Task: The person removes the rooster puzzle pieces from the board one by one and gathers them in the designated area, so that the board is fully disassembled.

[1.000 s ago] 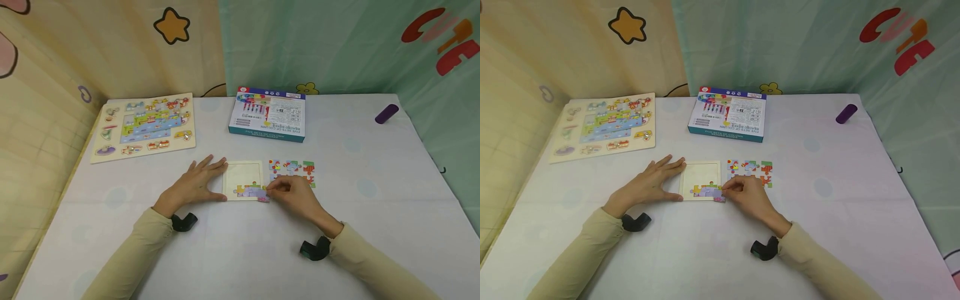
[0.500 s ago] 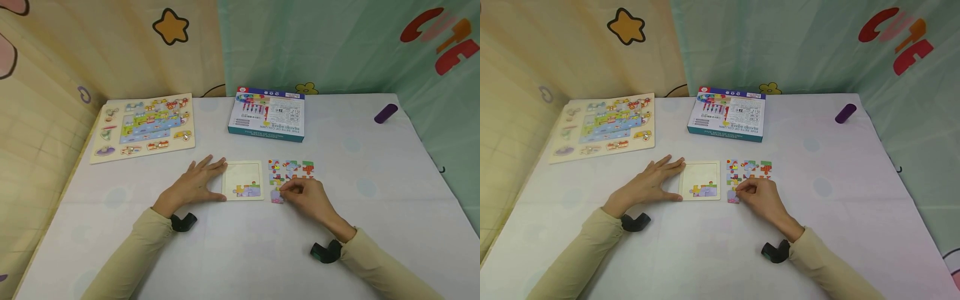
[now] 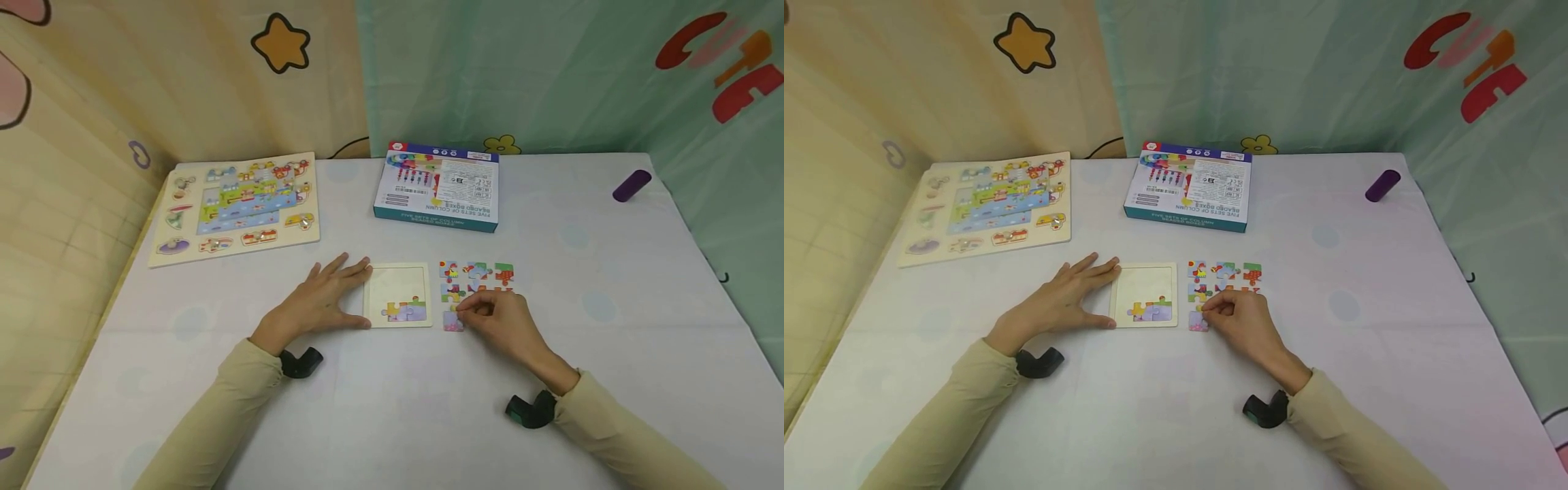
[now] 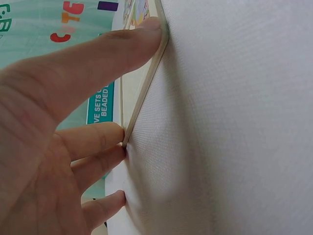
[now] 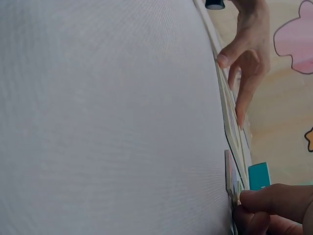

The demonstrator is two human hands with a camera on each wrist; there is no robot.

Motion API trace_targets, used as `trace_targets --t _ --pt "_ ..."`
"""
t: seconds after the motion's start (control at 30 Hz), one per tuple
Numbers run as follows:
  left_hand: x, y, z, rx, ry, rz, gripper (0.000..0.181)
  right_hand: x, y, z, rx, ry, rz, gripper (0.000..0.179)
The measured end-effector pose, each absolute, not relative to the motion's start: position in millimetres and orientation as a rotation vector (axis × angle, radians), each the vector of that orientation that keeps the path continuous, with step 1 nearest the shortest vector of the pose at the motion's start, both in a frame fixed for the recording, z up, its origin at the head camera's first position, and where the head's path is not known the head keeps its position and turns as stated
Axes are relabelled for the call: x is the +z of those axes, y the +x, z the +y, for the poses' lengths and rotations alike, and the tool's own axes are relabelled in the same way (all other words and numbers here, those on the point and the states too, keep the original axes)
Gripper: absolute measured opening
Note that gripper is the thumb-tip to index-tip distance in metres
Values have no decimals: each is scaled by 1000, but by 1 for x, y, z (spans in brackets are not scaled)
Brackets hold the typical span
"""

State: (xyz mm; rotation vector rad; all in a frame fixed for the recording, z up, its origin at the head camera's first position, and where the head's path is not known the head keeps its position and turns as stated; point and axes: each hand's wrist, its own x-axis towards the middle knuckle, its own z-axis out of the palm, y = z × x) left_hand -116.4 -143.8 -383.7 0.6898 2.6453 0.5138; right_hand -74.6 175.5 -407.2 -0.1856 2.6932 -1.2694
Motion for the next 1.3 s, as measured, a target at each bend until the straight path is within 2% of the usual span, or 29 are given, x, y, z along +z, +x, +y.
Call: trace_targets --t 0.43,1.0,1.3 --pt "-385 -116 -144 537 681 2645 96 -403 -78 169 -1283 -232 2718 7" --pt "-384 -115 -143 519 665 2646 96 -400 -92 115 -1237 -558 2615 20" --pt "-383 -116 -143 501 676 2656 97 -398 -95 105 -1185 -552 2591 20"
